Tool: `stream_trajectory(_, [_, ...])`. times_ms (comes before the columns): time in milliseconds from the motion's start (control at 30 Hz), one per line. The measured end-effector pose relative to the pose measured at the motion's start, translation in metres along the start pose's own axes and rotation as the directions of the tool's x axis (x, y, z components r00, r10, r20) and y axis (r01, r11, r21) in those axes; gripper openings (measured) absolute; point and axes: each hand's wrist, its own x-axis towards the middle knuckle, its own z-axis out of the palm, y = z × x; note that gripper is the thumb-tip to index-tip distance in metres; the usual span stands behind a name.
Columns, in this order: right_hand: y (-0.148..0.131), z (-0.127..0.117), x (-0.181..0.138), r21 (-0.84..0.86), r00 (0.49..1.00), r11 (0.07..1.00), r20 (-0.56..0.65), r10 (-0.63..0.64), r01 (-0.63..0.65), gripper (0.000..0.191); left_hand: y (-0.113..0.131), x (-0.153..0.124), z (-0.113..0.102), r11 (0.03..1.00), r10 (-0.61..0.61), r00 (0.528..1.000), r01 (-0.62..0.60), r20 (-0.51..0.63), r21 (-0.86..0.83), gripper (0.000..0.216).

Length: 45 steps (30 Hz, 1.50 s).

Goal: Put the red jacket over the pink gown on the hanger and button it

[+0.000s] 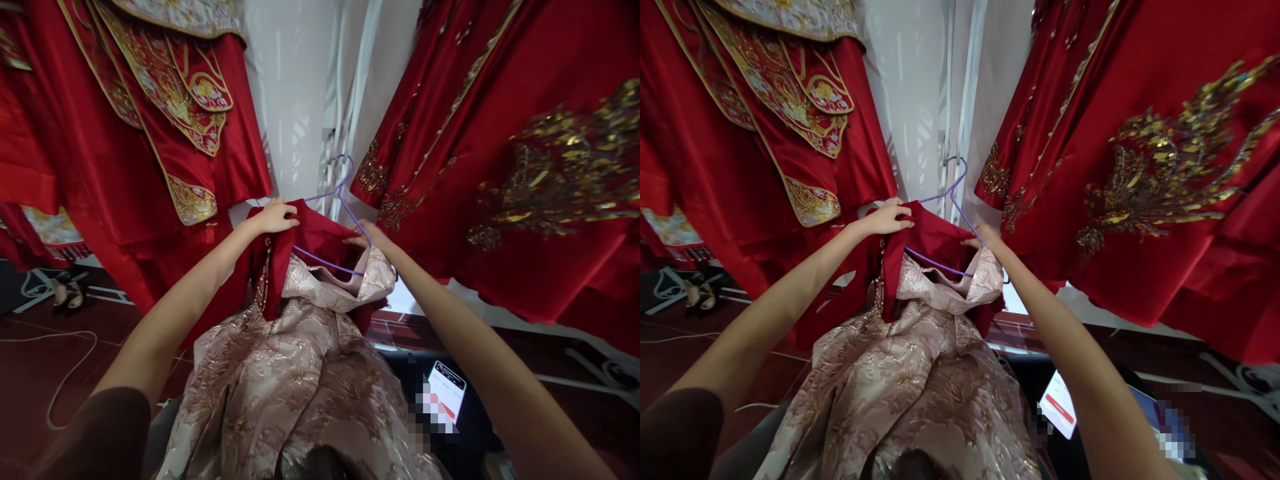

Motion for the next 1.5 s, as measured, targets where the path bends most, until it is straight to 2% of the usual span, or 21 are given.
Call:
stream_trajectory(67, [-0.004,-0.011,-0.001,-0.158,0.987,0.986,-0.158,0.032,-0.057,0.044,-0.004,-0.001,-0.002,1.000,0.002,1.000,-0.002,-0.026,0.010,0.027])
stream_trajectory(133, [-0.009,-0.023,-0.004,-0.325,0.957,0.941,-0.289,-0.004,-0.094,0.040,-0.005,-0.003,-0.002,1.000,0.009,0.999,-0.009,-0.047,0.005,0.028])
stream_trajectory(167, [-0.011,-0.029,-0.007,-0.382,0.947,0.920,-0.318,-0.035,-0.094,0.037,-0.005,-0.004,-0.002,1.000,0.013,0.998,-0.013,-0.054,0.002,0.028])
stream_trajectory(233, [-0.012,-0.040,-0.014,-0.429,0.945,0.900,-0.320,-0.070,-0.078,0.029,-0.002,-0.005,0.001,1.000,0.012,0.998,-0.012,-0.069,0.001,0.027])
stream_trajectory(367, [-0.003,-0.054,-0.035,-0.475,0.950,0.874,-0.307,-0.057,-0.101,0.022,0.006,-0.009,0.010,1.000,-0.005,0.997,0.006,-0.071,0.014,0.028])
stream_trajectory(533, [0.010,-0.062,-0.060,-0.491,0.932,0.836,-0.357,0.063,-0.245,0.026,0.021,-0.015,0.020,0.998,-0.020,0.996,0.026,-0.085,0.064,0.027])
stream_trajectory(667, [0.005,-0.059,-0.065,-0.402,0.942,0.873,-0.291,0.166,-0.278,0.023,0.031,-0.022,0.022,0.990,-0.065,0.992,0.077,-0.107,0.120,0.030])
stream_trajectory(800, [-0.012,-0.045,-0.056,-0.222,0.963,0.939,-0.120,0.242,-0.264,0.013,0.039,-0.027,0.022,0.980,-0.074,0.989,0.096,-0.130,0.172,0.032])
stream_trajectory(900, [-0.033,-0.029,-0.051,0.059,0.957,0.955,0.036,0.288,-0.290,0.010,0.049,-0.031,0.027,0.975,-0.078,0.985,0.109,-0.156,0.195,0.033])
stream_trajectory(1000, [-0.060,-0.008,-0.051,0.425,0.952,0.854,0.194,0.238,-0.300,0.010,0.063,-0.034,0.035,0.970,-0.114,0.975,0.150,-0.189,0.190,0.029])
stream_trajectory(1067, [-0.073,0.007,-0.051,0.578,0.972,0.782,0.136,0.190,-0.234,0.012,0.069,-0.036,0.040,0.969,-0.134,0.970,0.171,-0.203,0.178,0.027])
stream_trajectory(1133, [-0.078,0.018,-0.051,0.596,0.986,0.785,0.093,0.142,-0.169,0.019,0.071,-0.037,0.041,0.973,-0.134,0.969,0.168,-0.205,0.160,0.025])
stream_trajectory(1233, [-0.071,0.023,-0.056,0.417,0.996,0.905,0.026,0.082,-0.086,0.031,0.069,-0.043,0.040,0.981,-0.124,0.963,0.155,-0.241,0.116,0.023])
stream_trajectory(1300, [-0.063,0.020,-0.062,0.228,0.997,0.972,-0.036,0.075,-0.065,0.030,0.069,-0.050,0.040,0.985,-0.120,0.944,0.151,-0.307,0.080,0.023])
stream_trajectory(1367, [-0.056,0.016,-0.070,0.109,0.990,0.992,-0.122,0.076,-0.063,0.027,0.069,-0.059,0.042,0.986,-0.136,0.921,0.163,-0.366,0.042,0.024])
stream_trajectory(1433, [-0.052,0.014,-0.078,0.113,0.971,0.993,-0.234,0.058,-0.032,0.027,0.072,-0.066,0.046,0.981,-0.179,0.909,0.192,-0.375,-0.001,0.025])
stream_trajectory(1500, [-0.052,0.015,-0.083,0.163,0.950,0.986,-0.310,0.025,0.027,0.027,0.075,-0.069,0.049,0.977,-0.213,0.918,0.203,-0.336,-0.064,0.025])
